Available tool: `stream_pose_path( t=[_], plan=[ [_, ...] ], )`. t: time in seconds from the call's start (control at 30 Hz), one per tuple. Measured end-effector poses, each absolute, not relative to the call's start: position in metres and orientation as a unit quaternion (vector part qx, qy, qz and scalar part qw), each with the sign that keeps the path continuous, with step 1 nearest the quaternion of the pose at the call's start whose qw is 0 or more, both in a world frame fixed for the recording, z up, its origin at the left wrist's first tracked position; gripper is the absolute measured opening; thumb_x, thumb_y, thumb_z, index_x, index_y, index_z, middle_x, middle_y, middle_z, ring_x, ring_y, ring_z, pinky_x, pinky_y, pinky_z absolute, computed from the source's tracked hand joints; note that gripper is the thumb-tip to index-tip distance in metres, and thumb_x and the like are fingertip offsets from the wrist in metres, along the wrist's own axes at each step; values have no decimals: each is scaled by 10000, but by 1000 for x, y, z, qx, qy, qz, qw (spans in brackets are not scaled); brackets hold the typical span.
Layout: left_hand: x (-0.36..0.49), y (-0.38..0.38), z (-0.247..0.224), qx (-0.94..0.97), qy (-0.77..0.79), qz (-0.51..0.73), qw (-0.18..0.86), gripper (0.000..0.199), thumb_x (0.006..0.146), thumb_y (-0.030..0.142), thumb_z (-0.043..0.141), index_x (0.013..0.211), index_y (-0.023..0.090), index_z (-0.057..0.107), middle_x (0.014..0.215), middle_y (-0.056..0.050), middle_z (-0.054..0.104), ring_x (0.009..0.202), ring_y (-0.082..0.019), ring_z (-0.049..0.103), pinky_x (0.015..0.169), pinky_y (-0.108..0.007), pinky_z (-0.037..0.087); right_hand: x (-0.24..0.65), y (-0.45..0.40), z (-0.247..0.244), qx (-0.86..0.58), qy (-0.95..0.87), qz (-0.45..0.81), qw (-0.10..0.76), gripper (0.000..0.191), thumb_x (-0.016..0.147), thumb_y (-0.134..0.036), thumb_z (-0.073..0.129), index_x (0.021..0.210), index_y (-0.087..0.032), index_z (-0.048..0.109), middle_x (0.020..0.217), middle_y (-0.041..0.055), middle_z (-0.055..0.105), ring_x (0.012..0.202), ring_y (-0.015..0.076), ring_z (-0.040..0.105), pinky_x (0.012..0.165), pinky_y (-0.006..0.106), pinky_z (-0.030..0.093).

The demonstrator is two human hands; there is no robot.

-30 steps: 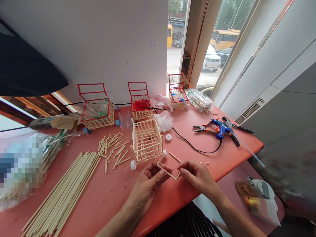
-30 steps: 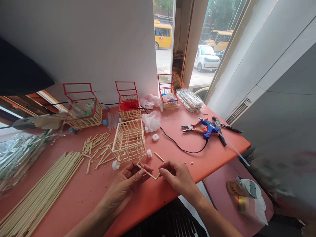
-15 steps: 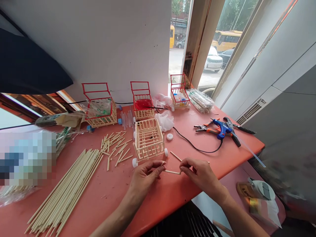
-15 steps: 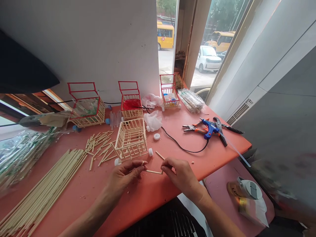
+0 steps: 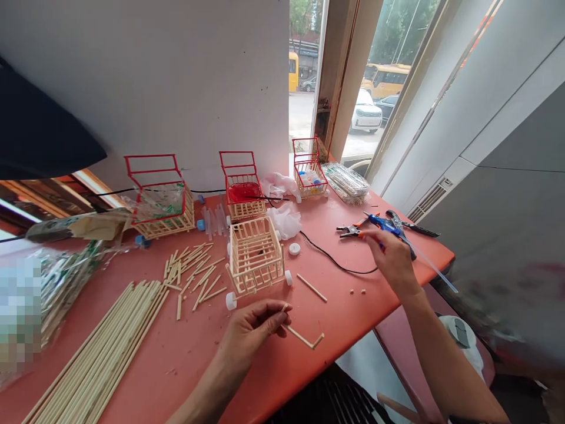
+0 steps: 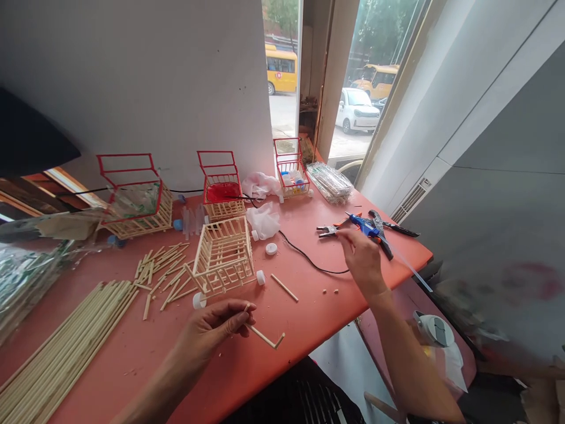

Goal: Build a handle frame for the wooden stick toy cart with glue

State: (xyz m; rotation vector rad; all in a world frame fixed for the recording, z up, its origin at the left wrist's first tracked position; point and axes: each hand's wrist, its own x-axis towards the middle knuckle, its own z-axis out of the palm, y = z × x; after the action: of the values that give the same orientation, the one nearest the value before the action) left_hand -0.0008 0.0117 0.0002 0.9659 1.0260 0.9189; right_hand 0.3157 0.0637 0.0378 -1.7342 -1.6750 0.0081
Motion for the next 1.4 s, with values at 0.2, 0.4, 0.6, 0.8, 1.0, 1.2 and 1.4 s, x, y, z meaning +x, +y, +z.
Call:
stream_pose_path(
  t=[0.2,0.4,0.6,0.8,1.0,1.2,1.4],
  plan=[
    [-3,6,-3,435,449,395,673,316,681,451,882,840,183,829,725,-82,774,628,-207,694,642,-302,578,377,73,58,-736,-576,-199,294,296,956,-273,498,1104,-200,745,1142,137,744,1088,330,630,938,459,418],
    [-6,5,-4,442,453,384,672,334,669,481,884,843,201,833,729,-79,778,629,-205,695,651,-291,584,432,73,73,-836,-466,-72,282,186,887,-287,589,868,-180,740,1004,163,721,1033,328,630,840,407,447],
    [-7,5,-4,451,453,368,675,351,671,499,878,847,199,836,733,-83,782,636,-210,699,662,-294,587,417,70,48,-813,-425,233,324,415,999,-405,510,735,-156,711,783,128,766,658,206,722,523,271,503],
    [1,1,-2,444,454,386,669,346,665,505,883,840,210,835,722,-65,777,625,-188,696,646,-267,574,385,82,16,-774,-395,311,385,477,911,-575,622,740,-132,664,751,141,755,519,132,641,424,211,469],
    [5,2,2,435,439,390,683,380,632,503,900,818,180,823,693,-63,767,601,-178,685,623,-275,569,380,88,18,-740,-378,319,456,368,746,-469,801,678,-144,641,607,80,701,473,124,563,404,217,395],
    [4,9,2,406,431,405,697,432,595,507,910,801,154,771,672,-49,761,596,-163,663,623,-287,558,351,69,19,-617,-402,310,602,504,682,-629,801,858,-217,570,723,-13,620,687,151,605,627,262,531],
    [-2,16,4,388,433,417,698,433,586,497,919,759,151,727,664,-40,760,564,-141,653,601,-269,540,306,54,36,-467,-399,415,672,447,784,-596,784,769,-218,547,640,-68,355,545,105,435,550,266,488]
  ],
)
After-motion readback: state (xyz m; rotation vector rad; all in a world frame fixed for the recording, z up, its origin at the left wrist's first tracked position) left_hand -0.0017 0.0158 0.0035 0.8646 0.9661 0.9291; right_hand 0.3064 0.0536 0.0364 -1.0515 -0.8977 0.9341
